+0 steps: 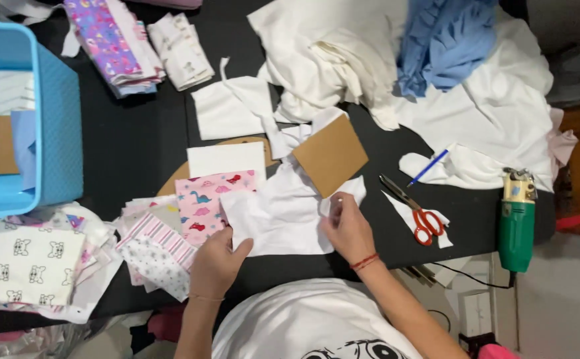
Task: Tracing a pattern onto fabric and cutting it out with scissors
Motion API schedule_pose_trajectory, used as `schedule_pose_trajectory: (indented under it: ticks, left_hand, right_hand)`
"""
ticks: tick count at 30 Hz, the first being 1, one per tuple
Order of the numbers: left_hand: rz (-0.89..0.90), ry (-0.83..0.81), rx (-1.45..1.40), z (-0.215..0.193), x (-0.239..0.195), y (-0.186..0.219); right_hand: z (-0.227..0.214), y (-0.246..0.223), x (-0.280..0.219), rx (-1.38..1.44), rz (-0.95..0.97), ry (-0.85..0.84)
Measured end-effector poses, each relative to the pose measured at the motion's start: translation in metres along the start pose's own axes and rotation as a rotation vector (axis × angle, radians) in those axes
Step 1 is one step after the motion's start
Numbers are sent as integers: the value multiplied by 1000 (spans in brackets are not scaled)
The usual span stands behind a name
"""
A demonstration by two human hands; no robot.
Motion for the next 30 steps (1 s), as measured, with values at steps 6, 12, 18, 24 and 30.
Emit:
schedule_pose_trajectory:
  ticks: [6,12,18,24,30]
  left_hand:
    - [-187,6,-560,-30,-5,94]
    - [250,384,-1566,-37,-30,136]
    - [31,628,-1245,35,-53,7]
    - [-82,771,-699,45,-86,4]
    - [-191,722,-324,47,-90,38]
  right_hand:
    - [-63,84,45,581,3,134]
    - [-162,37,-12,1029,-181,383]
    - [-114,82,-47,816,35,149]
    - [-110,145,-33,86,139,-2]
    - [-148,173,61,-194,91,212]
Point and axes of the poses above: each hand's wrist, its own x-axis towards the middle knuckle, its own z-axis out of the palm, y = z × x, the point moved 4 cm from there along x, towards the middle knuckle, and after that the axes turned 5 degrees about z, right-handed, at the moved point
